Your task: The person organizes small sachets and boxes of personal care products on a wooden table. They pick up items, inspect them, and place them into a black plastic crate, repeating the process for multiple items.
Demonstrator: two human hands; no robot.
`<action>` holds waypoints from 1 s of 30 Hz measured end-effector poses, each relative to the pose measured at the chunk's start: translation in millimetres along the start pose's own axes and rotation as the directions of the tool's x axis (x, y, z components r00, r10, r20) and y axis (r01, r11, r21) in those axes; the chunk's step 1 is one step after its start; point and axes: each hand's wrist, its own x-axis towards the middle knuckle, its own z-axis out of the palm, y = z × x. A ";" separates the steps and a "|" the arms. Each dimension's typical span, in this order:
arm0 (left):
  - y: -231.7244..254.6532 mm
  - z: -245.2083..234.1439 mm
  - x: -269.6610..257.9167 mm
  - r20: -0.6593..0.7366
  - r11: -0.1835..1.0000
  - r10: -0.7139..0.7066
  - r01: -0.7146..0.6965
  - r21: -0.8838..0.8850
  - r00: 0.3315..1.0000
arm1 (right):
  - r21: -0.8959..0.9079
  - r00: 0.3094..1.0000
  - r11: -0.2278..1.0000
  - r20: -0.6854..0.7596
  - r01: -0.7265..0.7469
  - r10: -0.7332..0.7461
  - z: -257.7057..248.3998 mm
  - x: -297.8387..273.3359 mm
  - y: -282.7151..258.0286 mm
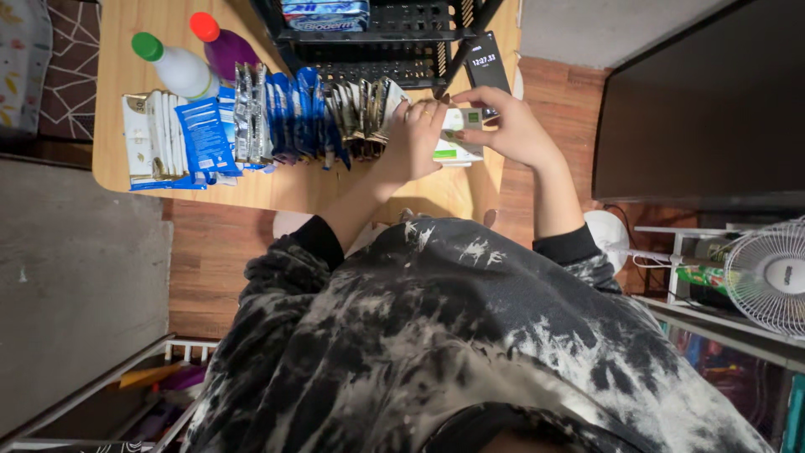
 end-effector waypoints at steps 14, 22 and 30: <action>11.8 -115.0 35.5 0.248 0.868 -0.094 0.202 -0.454 0.964 | -0.087 0.966 0.964 -0.041 0.252 -0.257 -23.9 -38.8 -42.5; -17.4 -166.8 48.0 -0.181 0.962 0.032 -0.080 -0.261 0.983 | -0.256 0.690 0.922 -0.612 0.289 -0.387 31.7 -13.6 -50.8; -29.7 -120.8 24.6 -0.290 0.971 -0.236 0.240 -0.023 0.927 | -0.225 0.486 0.958 -0.826 0.181 -0.286 80.8 42.0 -48.1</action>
